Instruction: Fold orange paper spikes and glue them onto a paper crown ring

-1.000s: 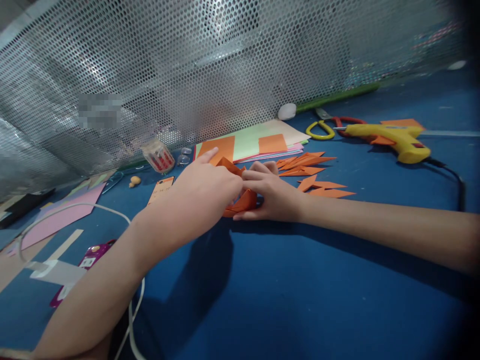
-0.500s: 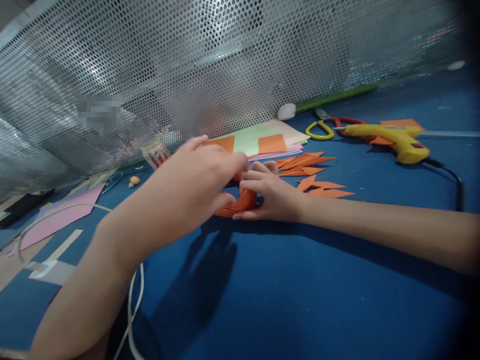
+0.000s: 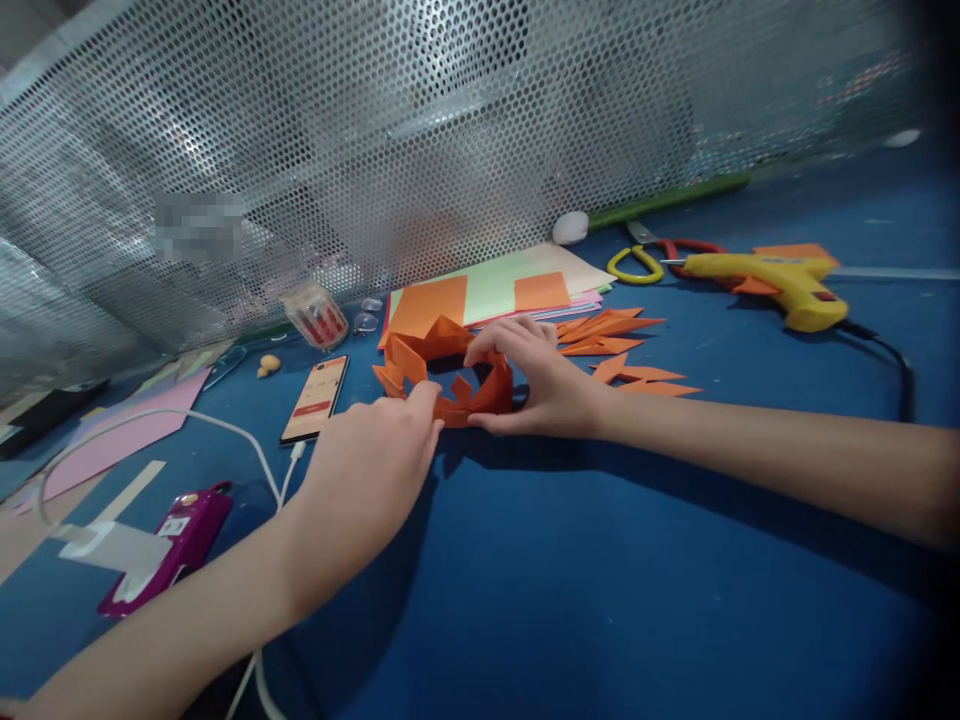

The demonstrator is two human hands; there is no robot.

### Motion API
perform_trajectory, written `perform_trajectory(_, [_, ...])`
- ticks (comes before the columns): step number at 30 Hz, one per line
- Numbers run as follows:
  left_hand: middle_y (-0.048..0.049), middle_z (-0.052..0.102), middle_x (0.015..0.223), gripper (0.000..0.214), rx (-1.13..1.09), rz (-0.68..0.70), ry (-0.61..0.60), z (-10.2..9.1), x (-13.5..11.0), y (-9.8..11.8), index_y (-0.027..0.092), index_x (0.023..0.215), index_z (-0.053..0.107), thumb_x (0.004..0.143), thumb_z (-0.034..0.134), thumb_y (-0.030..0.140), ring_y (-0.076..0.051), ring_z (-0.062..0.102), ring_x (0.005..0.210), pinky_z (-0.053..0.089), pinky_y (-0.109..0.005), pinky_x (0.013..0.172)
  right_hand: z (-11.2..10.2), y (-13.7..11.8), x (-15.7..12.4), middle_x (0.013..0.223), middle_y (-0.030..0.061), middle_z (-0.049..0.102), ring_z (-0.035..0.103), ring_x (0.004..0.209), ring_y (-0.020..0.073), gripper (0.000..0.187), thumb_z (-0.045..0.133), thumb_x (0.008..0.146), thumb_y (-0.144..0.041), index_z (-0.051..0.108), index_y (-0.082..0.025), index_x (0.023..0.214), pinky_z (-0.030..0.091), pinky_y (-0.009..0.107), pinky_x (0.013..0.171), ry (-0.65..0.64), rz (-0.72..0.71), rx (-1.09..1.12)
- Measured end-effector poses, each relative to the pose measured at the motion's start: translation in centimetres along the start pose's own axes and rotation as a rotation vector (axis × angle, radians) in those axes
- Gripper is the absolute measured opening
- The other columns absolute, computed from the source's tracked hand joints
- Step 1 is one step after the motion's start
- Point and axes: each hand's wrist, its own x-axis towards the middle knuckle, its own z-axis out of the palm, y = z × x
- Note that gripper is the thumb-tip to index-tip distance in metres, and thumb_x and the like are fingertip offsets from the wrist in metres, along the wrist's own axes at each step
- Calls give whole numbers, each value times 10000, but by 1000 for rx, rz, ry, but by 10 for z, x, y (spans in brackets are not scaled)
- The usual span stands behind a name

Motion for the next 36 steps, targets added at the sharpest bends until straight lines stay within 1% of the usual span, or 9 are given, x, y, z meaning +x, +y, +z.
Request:
perform_trajectory(3, [-129,817,1015,340,-61,35,-17,6,10,1,198,1402,657,1111,482,195,-345,811,911,571,-371,742,0,1,0,1126,67,682,542,1090,293,357,783,840,-448,601,-259,1082,301,450,976,-8,-6,27])
perform_trajectory(6, [-138,818,998,260,-103,68,-22,11,18,2,170,1279,696,1094,514,191,-348,810,935,561,-361,741,0,2,1,1087,59,697,563,1089,285,261,761,865,-439,615,-248,967,286,452,979,-36,-14,51])
perform_trajectory(10, [-141,816,989,192,-192,117,-12,21,25,1,150,1142,708,1074,533,188,-336,804,918,530,-346,712,-1,1,2,890,17,706,599,932,242,234,739,885,-433,612,-238,871,291,444,952,-94,-1,81])
perform_trajectory(16, [-72,804,873,152,-370,185,3,28,29,-7,179,1007,678,1047,533,158,-261,789,809,502,-309,680,-4,-6,5,858,-15,750,636,756,177,185,751,860,-378,647,-230,898,318,445,975,-178,50,102])
perform_trajectory(19, [-40,790,821,145,-444,193,-3,29,29,-9,186,997,672,1038,540,145,-224,776,752,506,-285,664,-8,-9,9,835,-25,775,653,731,173,166,765,855,-374,687,-232,894,340,443,969,-231,73,98])
perform_trajectory(23, [-35,791,831,142,-485,204,-2,31,29,-10,189,1054,695,1041,557,158,-226,775,764,509,-289,673,-16,-11,17,811,-12,788,677,750,193,158,803,838,-394,763,-241,845,344,464,979,-283,98,64])
perform_trajectory(27, [-83,798,893,126,-445,196,33,33,28,-10,173,1046,702,1048,579,194,-288,776,823,471,-329,681,-22,-13,21,754,-30,783,697,737,190,136,824,842,-391,808,-255,834,348,460,992,-332,116,45])
perform_trajectory(30, [-112,785,868,116,-408,176,60,34,28,-11,156,1007,691,1038,586,194,-325,767,813,415,-338,642,-22,-14,22,766,-36,796,709,740,189,144,826,853,-401,823,-257,855,355,454,991,-342,136,38])
perform_trajectory(36, [-30,738,743,112,-453,204,63,36,29,-10,193,943,672,1017,591,168,-258,741,731,403,-312,626,-18,-15,20,778,-18,800,680,726,191,141,806,845,-397,823,-258,855,341,468,975,-333,132,18])
